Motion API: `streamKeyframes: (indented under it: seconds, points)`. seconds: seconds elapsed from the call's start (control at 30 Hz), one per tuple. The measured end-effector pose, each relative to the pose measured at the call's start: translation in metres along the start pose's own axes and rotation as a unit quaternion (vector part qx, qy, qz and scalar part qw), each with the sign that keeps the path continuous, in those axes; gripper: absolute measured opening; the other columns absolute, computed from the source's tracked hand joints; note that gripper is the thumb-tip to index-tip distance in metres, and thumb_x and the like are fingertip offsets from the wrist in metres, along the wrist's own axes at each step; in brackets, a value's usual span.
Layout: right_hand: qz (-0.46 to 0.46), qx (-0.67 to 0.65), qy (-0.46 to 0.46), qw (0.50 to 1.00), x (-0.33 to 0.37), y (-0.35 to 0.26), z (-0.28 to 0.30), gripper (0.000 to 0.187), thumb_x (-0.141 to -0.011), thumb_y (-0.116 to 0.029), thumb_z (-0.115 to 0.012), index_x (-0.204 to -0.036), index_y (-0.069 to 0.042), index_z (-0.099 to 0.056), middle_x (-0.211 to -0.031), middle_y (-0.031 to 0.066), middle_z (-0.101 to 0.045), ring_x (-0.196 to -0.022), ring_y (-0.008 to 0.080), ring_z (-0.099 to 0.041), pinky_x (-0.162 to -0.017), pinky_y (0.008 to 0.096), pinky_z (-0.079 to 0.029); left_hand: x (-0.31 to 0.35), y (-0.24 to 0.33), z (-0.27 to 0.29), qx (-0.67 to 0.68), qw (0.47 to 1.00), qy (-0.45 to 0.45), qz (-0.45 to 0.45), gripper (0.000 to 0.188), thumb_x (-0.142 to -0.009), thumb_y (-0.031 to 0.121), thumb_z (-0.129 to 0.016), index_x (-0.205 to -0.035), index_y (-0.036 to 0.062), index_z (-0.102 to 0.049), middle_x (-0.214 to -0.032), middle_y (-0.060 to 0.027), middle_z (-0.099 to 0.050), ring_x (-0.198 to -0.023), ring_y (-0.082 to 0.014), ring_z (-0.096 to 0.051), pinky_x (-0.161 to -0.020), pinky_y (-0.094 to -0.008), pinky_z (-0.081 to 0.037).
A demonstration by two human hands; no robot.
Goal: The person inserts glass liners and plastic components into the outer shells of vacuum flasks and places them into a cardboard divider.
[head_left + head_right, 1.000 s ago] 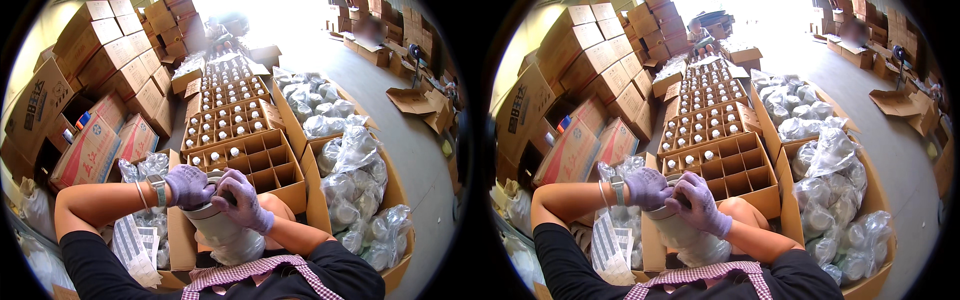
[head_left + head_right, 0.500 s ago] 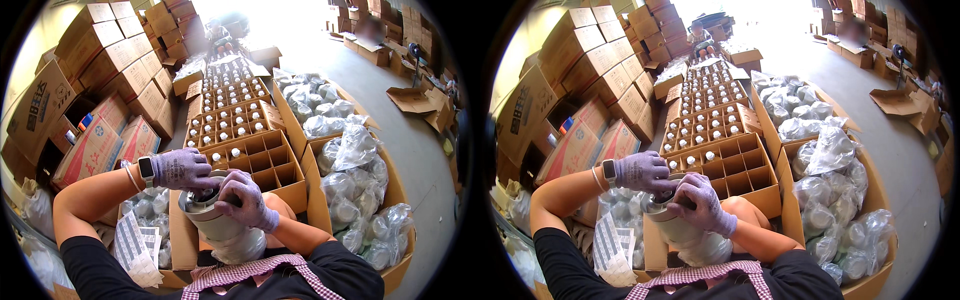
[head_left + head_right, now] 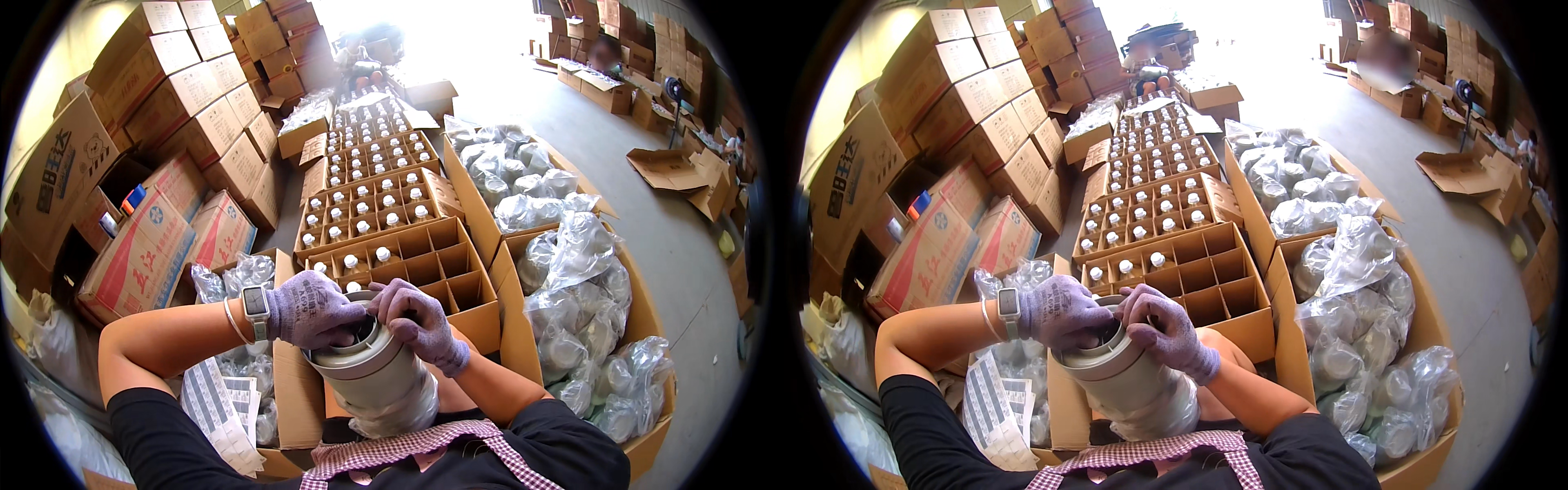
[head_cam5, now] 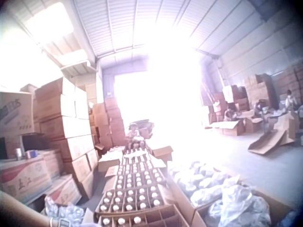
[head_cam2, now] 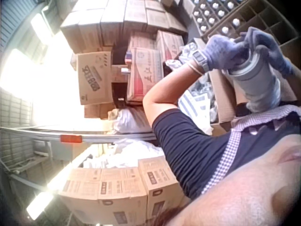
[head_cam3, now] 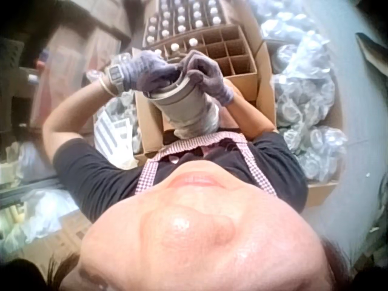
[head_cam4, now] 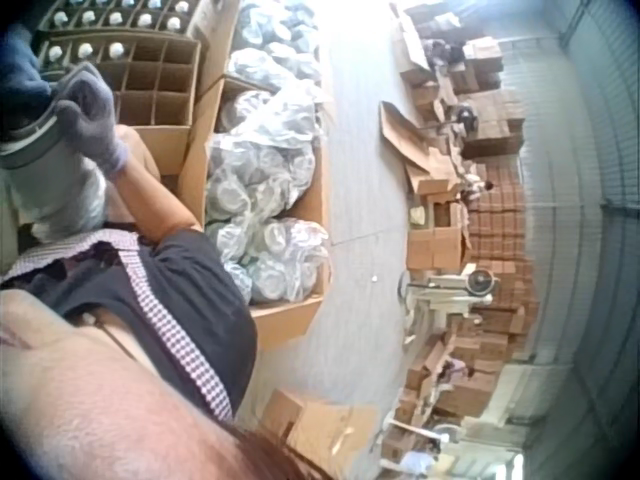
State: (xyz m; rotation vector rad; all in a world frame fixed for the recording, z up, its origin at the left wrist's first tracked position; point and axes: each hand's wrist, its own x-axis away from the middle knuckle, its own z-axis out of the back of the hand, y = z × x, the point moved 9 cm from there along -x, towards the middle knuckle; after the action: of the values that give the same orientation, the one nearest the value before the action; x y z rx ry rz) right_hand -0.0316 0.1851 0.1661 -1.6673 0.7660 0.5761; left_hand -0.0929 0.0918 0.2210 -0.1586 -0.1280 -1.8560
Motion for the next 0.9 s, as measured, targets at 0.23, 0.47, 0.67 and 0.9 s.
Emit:
streamKeyframes:
  seconds: [0.23, 0.47, 0.67, 0.9]
  points:
    - [-0.032, -0.02, 0.007, 0.999, -0.006, 0.022, 0.005, 0.034, -0.097, -0.035, -0.07, -0.088, -0.003, -0.062, -0.098, 0.0078, -0.059, -0.101, 0.0208, -0.058, -0.099, 0.0377, -0.045, 0.019, -0.022, 0.003, 0.075, 0.973, 0.033, 0.215, 0.038, -0.095, 0.048, -0.064, -0.107, 0.0126, -0.071, -0.093, -0.0152, -0.071, -0.092, -0.0344, -0.07, -0.08, -0.0451, -0.054]
    - [-0.126, -0.183, -0.071, 0.972, -0.025, 0.075, 0.027, 0.05, -0.092, -0.052, -0.072, -0.106, -0.004, -0.069, -0.12, 0.011, -0.064, -0.137, 0.0286, -0.048, -0.119, 0.0425, -0.032, 0.051, 0.031, 0.016, 0.227, 0.843, 0.435, 0.222, 0.031, -0.095, 0.033, -0.068, -0.108, 0.0048, -0.069, -0.102, -0.0154, -0.068, -0.106, -0.0356, -0.064, -0.099, -0.0426, -0.047]
    - [0.003, 0.356, 0.105, 0.929, -0.024, -0.002, -0.025, 0.022, -0.076, -0.021, -0.086, -0.079, -0.006, -0.07, -0.085, 0.0086, -0.057, -0.09, 0.028, -0.056, -0.084, 0.0385, -0.044, 0.024, -0.083, -0.115, 0.739, 0.345, 0.557, -0.155, 0.049, -0.109, 0.048, -0.046, -0.075, 0.0126, -0.052, -0.095, -0.0032, -0.05, -0.128, -0.0291, -0.05, -0.119, -0.0484, -0.032]
    - [0.048, 0.51, 0.026, 0.859, -0.04, -0.032, -0.034, 0.018, -0.084, -0.019, -0.074, -0.094, -0.005, -0.072, -0.092, 0.013, -0.066, -0.093, 0.0314, -0.06, -0.088, 0.0403, -0.046, -0.01, -0.108, -0.119, 0.787, 0.375, 0.479, -0.103, 0.051, -0.108, 0.053, -0.043, -0.087, 0.0089, -0.056, -0.119, -0.0144, -0.062, -0.134, -0.0324, -0.049, -0.118, -0.047, -0.035]
